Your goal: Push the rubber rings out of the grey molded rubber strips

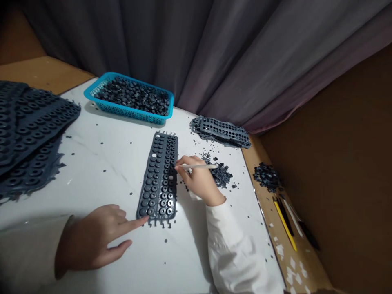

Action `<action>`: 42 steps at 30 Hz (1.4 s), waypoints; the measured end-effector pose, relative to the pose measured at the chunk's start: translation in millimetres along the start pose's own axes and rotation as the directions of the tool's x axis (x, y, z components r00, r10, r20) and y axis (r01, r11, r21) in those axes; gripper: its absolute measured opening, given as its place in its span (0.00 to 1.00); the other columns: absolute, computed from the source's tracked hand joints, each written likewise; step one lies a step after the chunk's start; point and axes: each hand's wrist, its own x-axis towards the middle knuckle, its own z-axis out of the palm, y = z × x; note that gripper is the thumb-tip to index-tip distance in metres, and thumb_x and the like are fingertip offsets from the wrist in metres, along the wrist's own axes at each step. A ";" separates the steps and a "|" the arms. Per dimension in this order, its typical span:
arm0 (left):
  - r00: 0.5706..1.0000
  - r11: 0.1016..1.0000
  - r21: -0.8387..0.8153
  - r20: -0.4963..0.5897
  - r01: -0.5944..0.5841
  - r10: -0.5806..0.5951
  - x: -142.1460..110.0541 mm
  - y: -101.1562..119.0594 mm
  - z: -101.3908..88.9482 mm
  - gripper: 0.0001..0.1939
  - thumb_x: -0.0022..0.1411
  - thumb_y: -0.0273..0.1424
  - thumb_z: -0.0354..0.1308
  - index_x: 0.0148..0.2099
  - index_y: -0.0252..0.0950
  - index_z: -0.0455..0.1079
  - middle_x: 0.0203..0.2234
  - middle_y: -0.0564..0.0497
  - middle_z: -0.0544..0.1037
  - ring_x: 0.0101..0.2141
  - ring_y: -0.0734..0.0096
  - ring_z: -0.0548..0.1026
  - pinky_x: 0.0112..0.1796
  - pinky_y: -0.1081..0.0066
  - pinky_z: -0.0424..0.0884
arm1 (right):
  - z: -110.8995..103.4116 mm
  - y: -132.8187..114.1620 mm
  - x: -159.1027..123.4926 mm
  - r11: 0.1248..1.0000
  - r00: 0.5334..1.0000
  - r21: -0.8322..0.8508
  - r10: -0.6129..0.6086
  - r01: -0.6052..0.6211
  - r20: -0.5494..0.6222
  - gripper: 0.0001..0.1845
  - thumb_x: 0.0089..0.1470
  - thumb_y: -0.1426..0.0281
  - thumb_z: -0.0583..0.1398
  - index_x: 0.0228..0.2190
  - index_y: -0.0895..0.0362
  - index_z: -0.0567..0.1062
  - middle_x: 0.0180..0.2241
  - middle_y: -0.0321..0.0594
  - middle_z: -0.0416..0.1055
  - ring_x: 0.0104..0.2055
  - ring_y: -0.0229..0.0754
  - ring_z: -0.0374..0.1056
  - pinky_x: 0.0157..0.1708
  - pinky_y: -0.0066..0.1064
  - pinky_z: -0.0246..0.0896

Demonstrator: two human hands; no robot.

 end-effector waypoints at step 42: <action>0.999 1.000 0.020 -0.046 -0.001 0.002 -1.1 0.5 2.0 0.27 0.58 0.28 0.53 0.60 0.37 0.62 0.25 0.50 0.74 0.27 0.61 0.72 0.32 0.60 0.68 | -24.1 17.7 1.4 0.960 0.958 0.021 0.282 -0.281 -0.048 0.12 0.55 0.63 0.58 0.24 0.57 0.71 0.22 0.35 0.69 0.24 0.38 0.64 0.25 0.29 0.56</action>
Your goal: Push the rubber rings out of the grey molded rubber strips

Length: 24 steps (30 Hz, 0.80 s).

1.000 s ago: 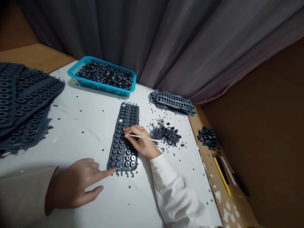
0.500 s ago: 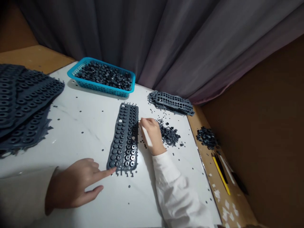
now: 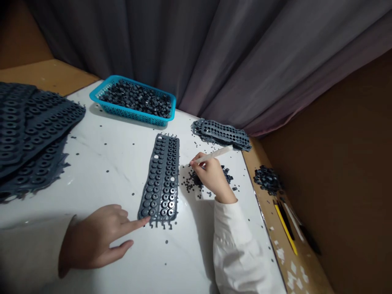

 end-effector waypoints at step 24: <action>1.000 1.000 -0.001 0.012 -0.022 0.022 -0.1 -2.6 1.5 0.27 0.59 0.28 0.53 0.61 0.37 0.61 0.26 0.50 0.74 0.28 0.59 0.73 0.32 0.58 0.70 | 57.6 -17.1 -4.5 0.886 0.910 0.217 -0.414 0.410 -0.029 0.02 0.57 0.70 0.61 0.33 0.53 0.75 0.40 0.41 0.77 0.44 0.44 0.70 0.46 0.41 0.64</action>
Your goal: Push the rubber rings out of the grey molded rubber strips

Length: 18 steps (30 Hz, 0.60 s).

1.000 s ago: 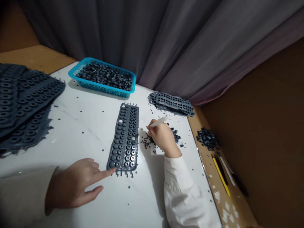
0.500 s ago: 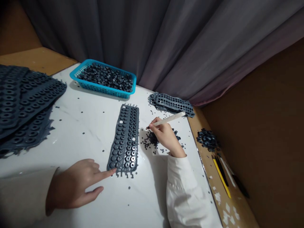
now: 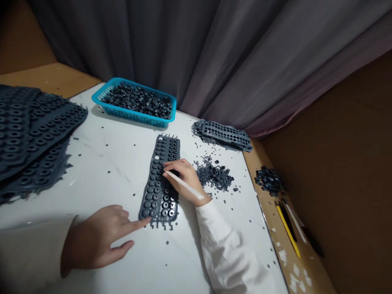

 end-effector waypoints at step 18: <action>1.000 1.000 0.019 0.009 0.012 -0.012 -0.1 2.0 -1.2 0.26 0.58 0.29 0.53 0.60 0.37 0.62 0.26 0.50 0.74 0.28 0.60 0.73 0.32 0.60 0.69 | 12.7 16.2 -3.3 1.000 1.000 -0.004 -0.010 0.010 -0.026 0.05 0.59 0.67 0.58 0.34 0.54 0.74 0.40 0.44 0.76 0.46 0.45 0.71 0.45 0.40 0.67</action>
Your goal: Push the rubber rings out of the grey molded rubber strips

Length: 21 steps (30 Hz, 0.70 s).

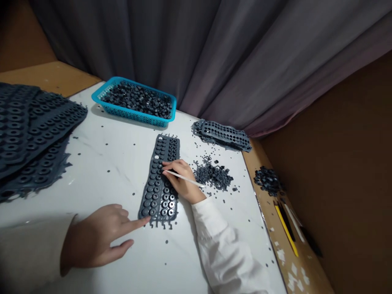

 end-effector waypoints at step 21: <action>1.000 1.000 -0.021 -0.012 -0.004 0.004 -1.4 -3.1 4.1 0.26 0.60 0.30 0.53 0.61 0.39 0.60 0.27 0.51 0.73 0.29 0.61 0.73 0.34 0.61 0.66 | 1.6 15.4 8.3 0.998 0.999 -0.064 -0.010 0.007 -0.041 0.06 0.63 0.67 0.53 0.37 0.53 0.69 0.44 0.43 0.75 0.47 0.44 0.72 0.45 0.36 0.67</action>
